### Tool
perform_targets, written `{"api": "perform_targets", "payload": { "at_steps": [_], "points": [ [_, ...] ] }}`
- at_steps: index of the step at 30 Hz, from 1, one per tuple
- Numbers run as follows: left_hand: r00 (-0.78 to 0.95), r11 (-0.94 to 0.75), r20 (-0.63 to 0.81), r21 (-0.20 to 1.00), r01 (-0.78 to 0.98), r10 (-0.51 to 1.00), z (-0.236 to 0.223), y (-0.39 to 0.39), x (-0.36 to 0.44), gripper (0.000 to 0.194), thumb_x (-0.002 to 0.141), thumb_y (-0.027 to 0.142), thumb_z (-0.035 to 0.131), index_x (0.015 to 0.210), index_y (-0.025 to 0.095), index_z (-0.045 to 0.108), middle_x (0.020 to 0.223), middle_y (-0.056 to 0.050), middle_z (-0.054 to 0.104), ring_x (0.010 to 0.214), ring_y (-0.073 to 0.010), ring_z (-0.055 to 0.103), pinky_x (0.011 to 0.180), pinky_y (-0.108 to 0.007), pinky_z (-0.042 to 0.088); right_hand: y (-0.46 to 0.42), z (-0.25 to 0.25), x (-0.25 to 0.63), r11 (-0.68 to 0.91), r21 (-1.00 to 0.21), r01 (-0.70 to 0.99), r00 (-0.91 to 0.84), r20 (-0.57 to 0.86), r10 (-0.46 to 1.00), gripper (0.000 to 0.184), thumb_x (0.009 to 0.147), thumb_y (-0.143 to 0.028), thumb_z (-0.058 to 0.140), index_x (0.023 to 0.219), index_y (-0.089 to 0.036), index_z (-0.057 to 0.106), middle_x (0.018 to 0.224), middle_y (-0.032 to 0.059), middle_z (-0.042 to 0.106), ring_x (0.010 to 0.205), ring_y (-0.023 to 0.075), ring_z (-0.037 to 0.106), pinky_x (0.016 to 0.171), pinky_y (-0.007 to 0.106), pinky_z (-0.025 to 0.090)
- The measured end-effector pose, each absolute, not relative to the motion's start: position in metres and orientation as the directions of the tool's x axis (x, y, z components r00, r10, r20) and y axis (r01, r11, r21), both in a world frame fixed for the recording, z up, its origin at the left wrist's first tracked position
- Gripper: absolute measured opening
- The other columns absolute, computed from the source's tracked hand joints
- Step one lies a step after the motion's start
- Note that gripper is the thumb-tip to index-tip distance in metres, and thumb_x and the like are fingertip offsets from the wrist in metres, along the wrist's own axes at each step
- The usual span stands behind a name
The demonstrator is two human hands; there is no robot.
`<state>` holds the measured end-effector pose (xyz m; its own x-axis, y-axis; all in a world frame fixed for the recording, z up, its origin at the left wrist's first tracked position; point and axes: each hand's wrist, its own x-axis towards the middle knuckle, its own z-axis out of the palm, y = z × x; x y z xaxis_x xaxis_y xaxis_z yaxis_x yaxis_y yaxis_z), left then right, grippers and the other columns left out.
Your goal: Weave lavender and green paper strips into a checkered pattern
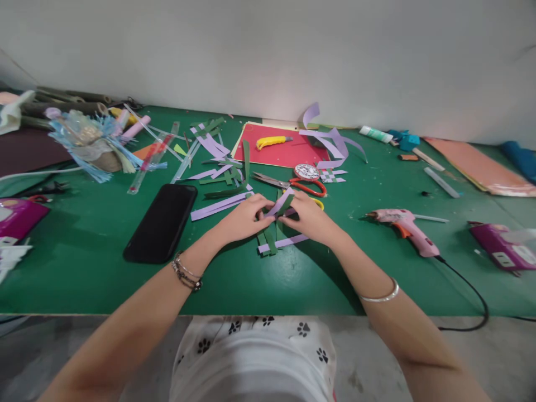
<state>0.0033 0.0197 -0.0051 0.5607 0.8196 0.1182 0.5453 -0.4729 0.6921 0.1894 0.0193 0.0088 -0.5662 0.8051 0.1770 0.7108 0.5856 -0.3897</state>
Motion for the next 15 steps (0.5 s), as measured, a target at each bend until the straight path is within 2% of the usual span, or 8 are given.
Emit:
{"api": "perform_targets", "payload": {
  "at_steps": [4,6,9,12,15],
  "points": [
    [0.586,-0.559,0.182,0.607,0.565,0.79,-0.002,0.024,-0.005,0.03,0.082,0.032,0.046,0.102,0.014,0.058,0.095,-0.007,0.053,0.079,-0.0163,0.053,0.073,-0.028,0.044,0.018,0.008,0.19,0.573,-0.326,0.752,-0.574,0.102,0.812,0.019,0.073,-0.015,0.059,0.091,-0.016,0.056,0.094,0.0083,0.058,0.091,0.0219,0.053,0.075,0.035,0.04],
    [0.581,-0.591,0.223,0.559,0.582,0.783,0.002,0.026,-0.011,0.029,0.083,0.032,0.044,0.1,0.014,0.06,0.096,-0.008,0.054,0.088,-0.0188,0.053,0.08,-0.03,0.042,0.016,0.008,0.189,0.552,-0.338,0.762,-0.557,0.094,0.825,0.021,0.074,-0.014,0.058,0.094,-0.017,0.055,0.097,0.0077,0.059,0.093,0.0219,0.054,0.077,0.035,0.036],
    [0.541,-0.571,0.214,0.469,0.674,0.813,0.006,0.028,-0.02,0.033,0.083,0.036,0.044,0.1,0.014,0.061,0.099,-0.009,0.054,0.09,-0.0213,0.053,0.081,-0.033,0.042,0.015,0.006,0.187,0.5,-0.383,0.776,-0.505,0.096,0.858,0.025,0.073,-0.015,0.059,0.097,-0.019,0.053,0.095,0.0052,0.06,0.089,0.0202,0.055,0.075,0.034,0.031],
    [0.525,-0.547,0.175,0.405,0.733,0.833,0.004,0.028,-0.022,0.04,0.081,0.045,0.047,0.102,0.013,0.062,0.104,-0.012,0.053,0.095,-0.0254,0.053,0.082,-0.038,0.041,0.015,0.006,0.184,0.41,-0.409,0.815,-0.424,0.062,0.904,0.018,0.072,-0.017,0.061,0.089,-0.016,0.053,0.079,0.0018,0.061,0.075,0.0165,0.055,0.072,0.031,0.028],
    [0.568,-0.584,0.169,0.392,0.711,0.805,-0.002,0.026,-0.014,0.04,0.08,0.046,0.05,0.102,0.015,0.063,0.107,-0.011,0.052,0.1,-0.027,0.05,0.086,-0.041,0.04,0.016,0.007,0.181,0.392,-0.4,0.828,-0.402,0.064,0.913,0.006,0.072,-0.017,0.059,0.074,-0.016,0.053,0.07,-0.0004,0.058,0.069,0.0147,0.051,0.071,0.03,0.024]
  ]
}}
